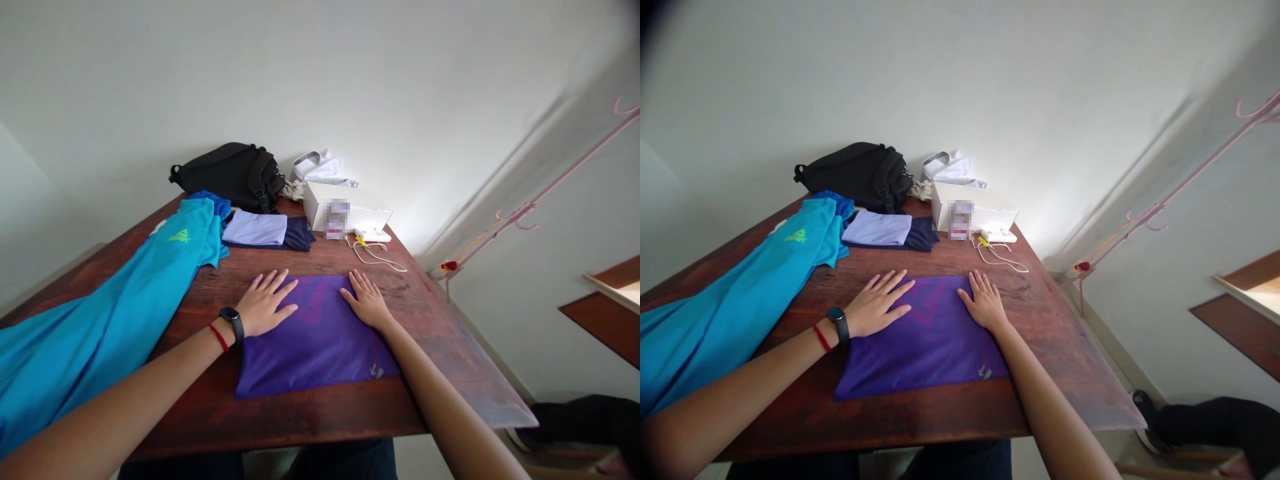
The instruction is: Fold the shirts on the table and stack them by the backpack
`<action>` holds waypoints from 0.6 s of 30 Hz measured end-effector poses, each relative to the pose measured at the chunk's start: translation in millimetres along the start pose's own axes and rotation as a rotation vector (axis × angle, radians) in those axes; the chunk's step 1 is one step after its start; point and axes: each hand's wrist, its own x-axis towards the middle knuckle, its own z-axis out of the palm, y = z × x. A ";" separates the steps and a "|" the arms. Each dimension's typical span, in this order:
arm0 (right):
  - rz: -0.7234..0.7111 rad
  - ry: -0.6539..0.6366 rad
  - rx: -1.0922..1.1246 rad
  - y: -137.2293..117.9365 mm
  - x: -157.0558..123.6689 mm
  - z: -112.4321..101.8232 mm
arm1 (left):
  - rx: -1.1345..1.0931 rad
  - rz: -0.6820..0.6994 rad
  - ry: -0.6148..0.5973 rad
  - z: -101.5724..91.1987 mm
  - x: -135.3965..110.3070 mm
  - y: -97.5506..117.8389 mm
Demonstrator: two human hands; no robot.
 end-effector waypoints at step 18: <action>-0.005 0.004 0.002 2.5 1.2 2.5 | 0.000 0.000 -0.001 -0.1 -0.3 0.2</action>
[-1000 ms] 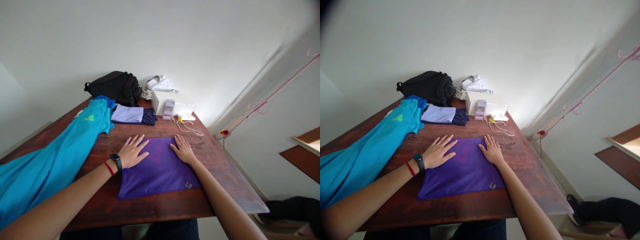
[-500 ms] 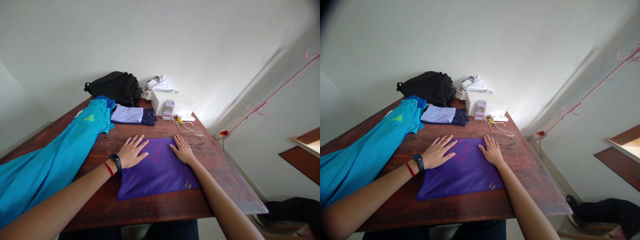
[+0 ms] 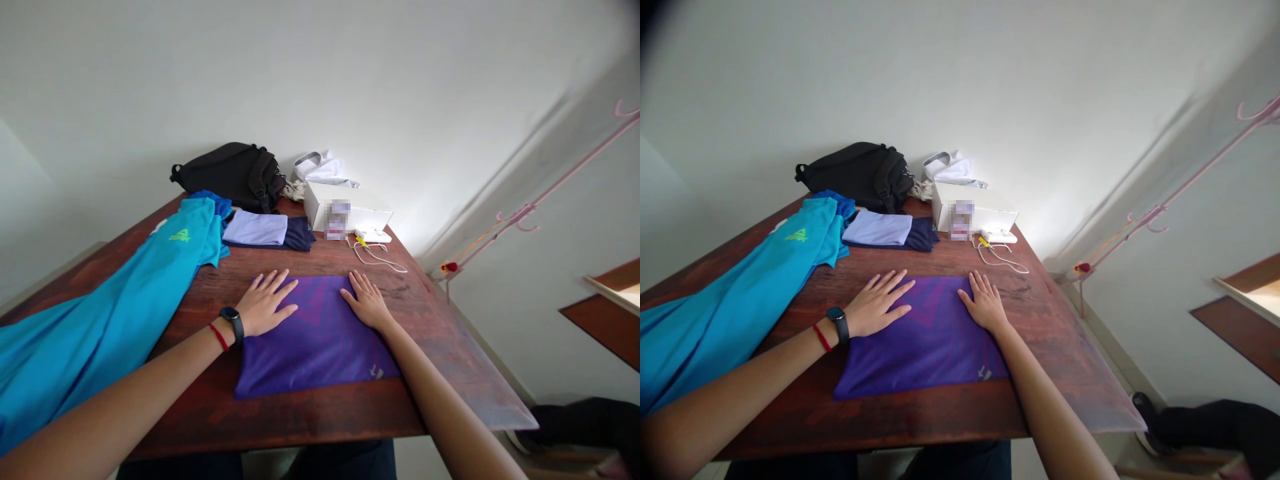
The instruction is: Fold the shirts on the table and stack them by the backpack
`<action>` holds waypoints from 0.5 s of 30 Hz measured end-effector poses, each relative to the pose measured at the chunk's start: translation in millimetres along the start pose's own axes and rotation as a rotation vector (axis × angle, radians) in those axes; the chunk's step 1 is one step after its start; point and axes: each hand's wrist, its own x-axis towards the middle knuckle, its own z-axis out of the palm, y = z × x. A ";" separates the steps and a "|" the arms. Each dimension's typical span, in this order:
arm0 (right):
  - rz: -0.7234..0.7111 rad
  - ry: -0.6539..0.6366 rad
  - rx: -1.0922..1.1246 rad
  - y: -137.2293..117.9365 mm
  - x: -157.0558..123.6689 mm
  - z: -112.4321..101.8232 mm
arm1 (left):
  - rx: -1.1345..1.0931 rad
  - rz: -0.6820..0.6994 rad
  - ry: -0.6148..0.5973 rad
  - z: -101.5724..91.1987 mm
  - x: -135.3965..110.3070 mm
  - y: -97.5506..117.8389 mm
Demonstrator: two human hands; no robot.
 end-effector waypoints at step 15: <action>0.000 -0.003 -0.004 -0.6 0.0 -0.9 | -0.019 0.001 0.015 0.8 -0.1 -0.7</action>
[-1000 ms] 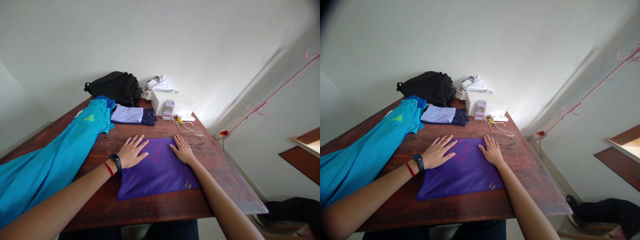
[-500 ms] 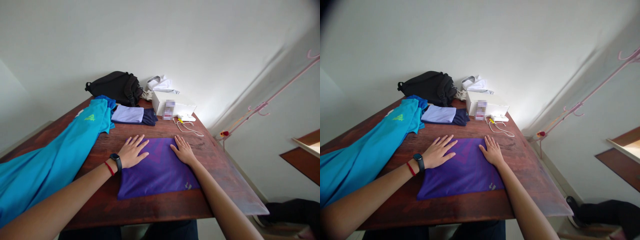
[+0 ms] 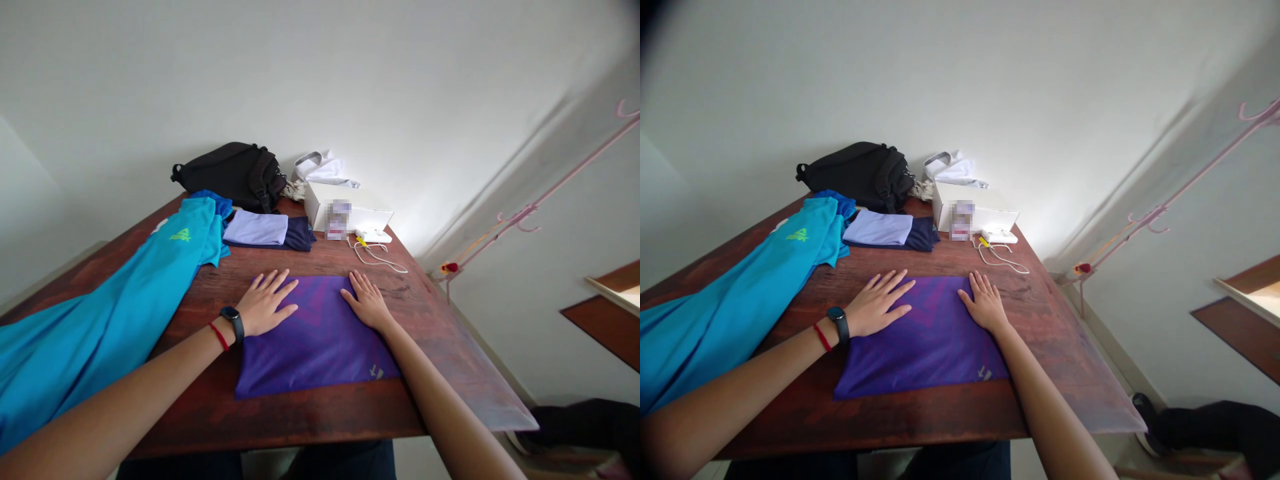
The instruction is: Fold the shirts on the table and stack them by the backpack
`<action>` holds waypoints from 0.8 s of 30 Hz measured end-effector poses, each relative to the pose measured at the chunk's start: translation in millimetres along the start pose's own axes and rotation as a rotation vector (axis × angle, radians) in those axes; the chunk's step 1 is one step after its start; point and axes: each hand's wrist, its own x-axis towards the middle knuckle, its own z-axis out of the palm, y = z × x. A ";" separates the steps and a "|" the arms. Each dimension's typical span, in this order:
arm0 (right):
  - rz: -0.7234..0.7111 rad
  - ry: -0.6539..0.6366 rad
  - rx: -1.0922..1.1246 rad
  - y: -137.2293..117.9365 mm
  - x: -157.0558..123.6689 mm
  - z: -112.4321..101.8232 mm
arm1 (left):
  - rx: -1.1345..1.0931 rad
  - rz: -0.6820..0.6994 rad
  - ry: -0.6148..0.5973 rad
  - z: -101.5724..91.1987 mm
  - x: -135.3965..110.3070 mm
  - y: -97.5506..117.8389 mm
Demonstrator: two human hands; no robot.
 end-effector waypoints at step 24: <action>0.000 0.001 -0.001 0.4 0.0 0.6 | 0.021 -0.008 -0.033 -2.8 -0.2 2.0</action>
